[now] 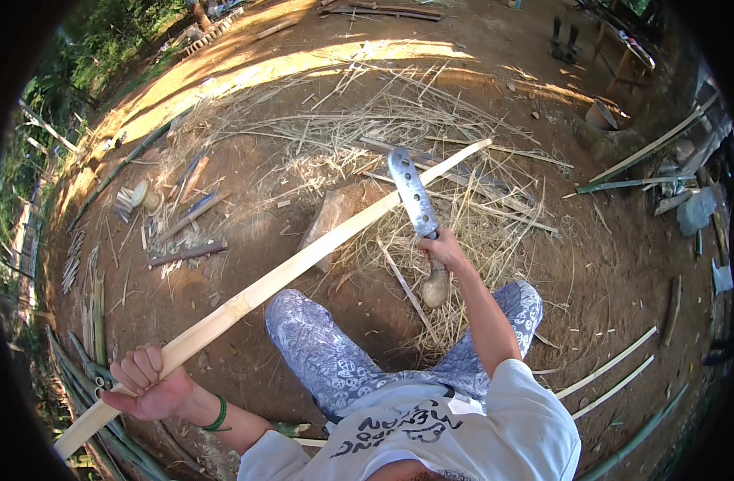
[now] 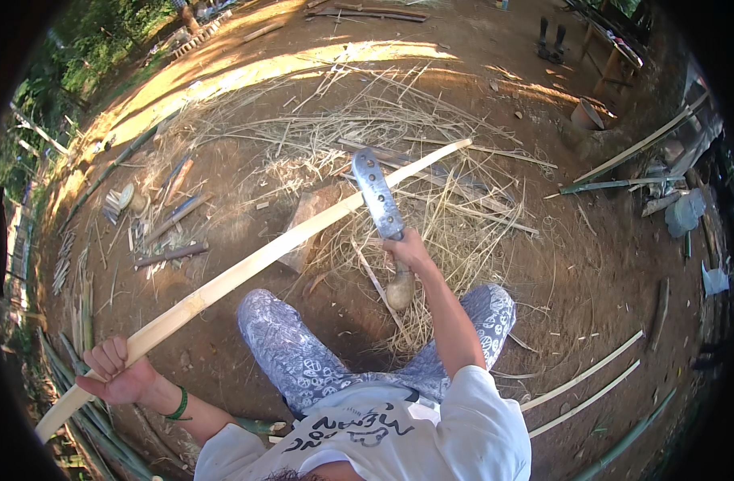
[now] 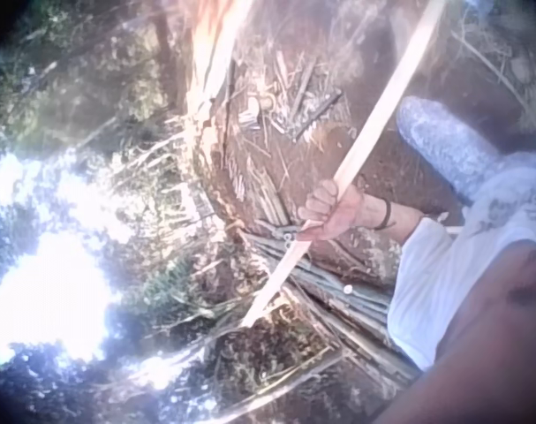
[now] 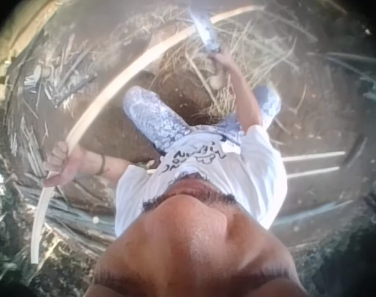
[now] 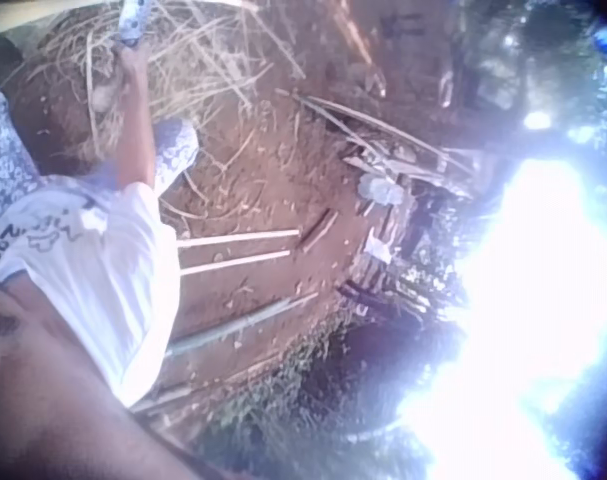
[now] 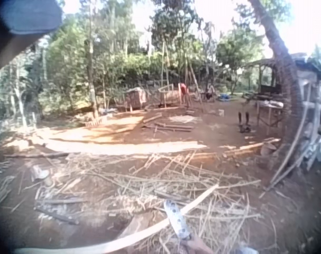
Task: The person sits on the ground and uses a large knife to split long bamboo poles into thin strips. They repeatedly shave the edges and split the bamboo lengthwise, accumulating a pile of finished strips and debris.
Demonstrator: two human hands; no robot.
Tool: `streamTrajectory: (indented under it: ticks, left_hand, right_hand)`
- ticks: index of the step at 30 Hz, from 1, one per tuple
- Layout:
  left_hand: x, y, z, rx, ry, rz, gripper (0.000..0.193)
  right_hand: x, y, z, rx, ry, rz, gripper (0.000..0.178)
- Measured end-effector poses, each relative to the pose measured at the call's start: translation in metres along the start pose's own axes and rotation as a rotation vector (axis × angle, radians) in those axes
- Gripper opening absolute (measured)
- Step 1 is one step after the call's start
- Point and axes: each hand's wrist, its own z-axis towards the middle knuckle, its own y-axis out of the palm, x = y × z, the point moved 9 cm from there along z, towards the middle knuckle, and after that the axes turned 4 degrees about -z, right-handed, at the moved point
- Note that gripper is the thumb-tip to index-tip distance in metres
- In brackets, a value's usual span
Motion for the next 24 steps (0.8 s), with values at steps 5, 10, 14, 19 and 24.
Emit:
streamTrajectory:
  ticks: [5, 10, 14, 19, 24]
  left_hand:
    - [-0.003, 0.001, -0.001, 0.004, 0.004, -0.024, 0.055]
    - [0.003, -0.008, -0.006, 0.047, -0.010, -0.025, 0.053]
    - [0.005, -0.011, -0.007, 0.026, 0.002, -0.032, 0.053]
    - [0.004, -0.008, -0.010, 0.036, 0.021, 0.004, 0.054]
    - [-0.004, -0.008, -0.011, 0.030, -0.006, -0.030, 0.054]
  right_hand:
    - [-0.017, 0.010, -0.004, -0.021, -0.046, -0.144, 0.023]
    - [-0.021, 0.003, 0.002, 0.072, -0.032, -0.029, 0.018]
    - [-0.015, 0.015, -0.018, 0.036, -0.045, -0.078, 0.018]
    - [-0.034, 0.018, -0.022, -0.008, -0.044, -0.122, 0.022]
    - [-0.023, 0.007, -0.008, -0.042, 0.045, -0.018, 0.023]
